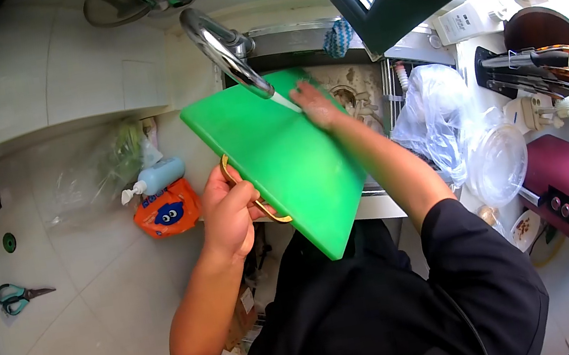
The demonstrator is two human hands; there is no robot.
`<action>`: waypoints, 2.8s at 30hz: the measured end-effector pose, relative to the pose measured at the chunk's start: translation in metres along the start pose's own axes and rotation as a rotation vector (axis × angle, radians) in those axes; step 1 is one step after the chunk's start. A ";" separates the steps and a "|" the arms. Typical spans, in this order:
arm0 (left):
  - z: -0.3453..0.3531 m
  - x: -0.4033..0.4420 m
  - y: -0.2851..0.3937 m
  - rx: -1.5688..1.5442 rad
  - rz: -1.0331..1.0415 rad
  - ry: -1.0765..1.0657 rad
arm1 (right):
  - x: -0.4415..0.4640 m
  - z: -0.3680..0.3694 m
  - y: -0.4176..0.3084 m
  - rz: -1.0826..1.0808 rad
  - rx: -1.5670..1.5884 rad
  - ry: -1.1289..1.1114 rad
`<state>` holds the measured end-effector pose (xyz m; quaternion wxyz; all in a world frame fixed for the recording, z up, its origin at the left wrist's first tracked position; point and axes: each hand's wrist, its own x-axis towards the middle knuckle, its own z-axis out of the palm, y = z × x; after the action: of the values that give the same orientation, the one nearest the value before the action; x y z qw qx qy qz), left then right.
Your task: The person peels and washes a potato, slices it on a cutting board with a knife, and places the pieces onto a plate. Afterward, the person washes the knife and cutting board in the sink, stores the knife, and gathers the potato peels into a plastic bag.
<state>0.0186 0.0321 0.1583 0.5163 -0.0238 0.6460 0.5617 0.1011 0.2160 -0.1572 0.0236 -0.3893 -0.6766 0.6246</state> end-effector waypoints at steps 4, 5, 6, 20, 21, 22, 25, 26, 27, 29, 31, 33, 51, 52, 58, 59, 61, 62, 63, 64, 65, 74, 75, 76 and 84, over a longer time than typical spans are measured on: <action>0.001 0.013 -0.010 0.028 0.016 0.000 | -0.068 0.012 -0.082 -0.301 -0.153 -0.120; 0.000 0.014 -0.011 0.029 0.014 -0.003 | -0.106 -0.010 -0.141 -0.277 -0.025 -0.224; 0.000 0.017 -0.011 0.014 0.016 -0.001 | -0.122 0.005 -0.133 -0.370 -0.070 -0.167; -0.018 -0.012 0.004 -0.111 0.001 0.011 | -0.010 -0.016 0.106 0.235 -0.024 -0.108; -0.019 -0.010 0.004 -0.118 0.009 0.020 | -0.014 -0.017 0.087 0.213 -0.010 -0.146; -0.017 -0.008 0.005 -0.120 0.011 0.019 | -0.032 -0.011 0.056 0.128 -0.068 -0.136; -0.011 -0.005 0.003 -0.075 -0.004 0.063 | -0.076 0.002 -0.040 -0.030 -0.179 -0.181; -0.013 -0.002 -0.002 -0.083 -0.016 0.062 | -0.088 0.005 -0.074 -0.095 -0.140 -0.218; -0.014 0.001 -0.006 -0.088 -0.028 0.059 | -0.099 0.008 -0.105 -0.161 -0.099 -0.251; -0.012 0.003 -0.010 -0.095 -0.028 0.059 | -0.119 0.021 -0.154 -0.327 -0.140 -0.221; -0.009 0.002 -0.014 -0.101 -0.026 0.064 | -0.121 0.011 -0.206 -0.503 -0.083 -0.309; -0.009 -0.001 -0.014 -0.125 -0.008 0.004 | -0.094 0.026 -0.186 -0.635 -0.112 -0.245; -0.010 0.001 -0.005 -0.145 -0.006 0.089 | -0.159 0.009 -0.160 -0.423 -0.156 -0.303; -0.010 0.001 -0.004 -0.158 0.003 0.124 | -0.170 0.005 -0.166 -0.524 -0.162 -0.293; -0.017 -0.036 0.010 -0.135 0.051 0.113 | -0.048 -0.024 -0.018 0.104 0.097 -0.514; -0.019 -0.042 0.012 -0.147 0.076 0.098 | -0.023 -0.025 0.031 0.208 -0.015 -0.294; -0.016 -0.046 0.019 -0.133 0.072 0.131 | 0.008 -0.018 0.068 0.306 -0.121 -0.073; -0.014 -0.046 0.020 -0.139 0.059 0.126 | 0.013 -0.017 0.065 0.253 -0.099 -0.075; -0.013 -0.045 0.020 -0.147 0.047 0.121 | 0.014 -0.015 0.058 0.199 -0.078 -0.077; -0.011 -0.044 0.020 -0.139 0.051 0.130 | 0.011 -0.016 0.030 0.175 -0.042 -0.154; -0.010 -0.042 0.020 -0.140 0.050 0.132 | 0.009 -0.011 0.012 0.176 -0.042 -0.156; -0.024 -0.009 0.005 -0.174 0.078 0.055 | -0.152 -0.003 -0.146 -0.437 -0.113 -0.375; -0.021 -0.009 0.005 -0.175 0.073 0.050 | -0.172 -0.008 -0.154 -0.529 -0.078 -0.391; -0.019 -0.009 0.006 -0.169 0.073 0.086 | -0.189 -0.016 -0.161 -0.525 -0.079 -0.389; -0.018 -0.045 0.025 -0.159 0.050 0.095 | -0.092 -0.034 0.033 0.115 -0.135 -0.295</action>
<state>0.0125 0.0028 0.2036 0.4675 -0.0750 0.6236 0.6221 0.1998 0.1902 -0.1365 -0.1378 -0.3320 -0.6899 0.6283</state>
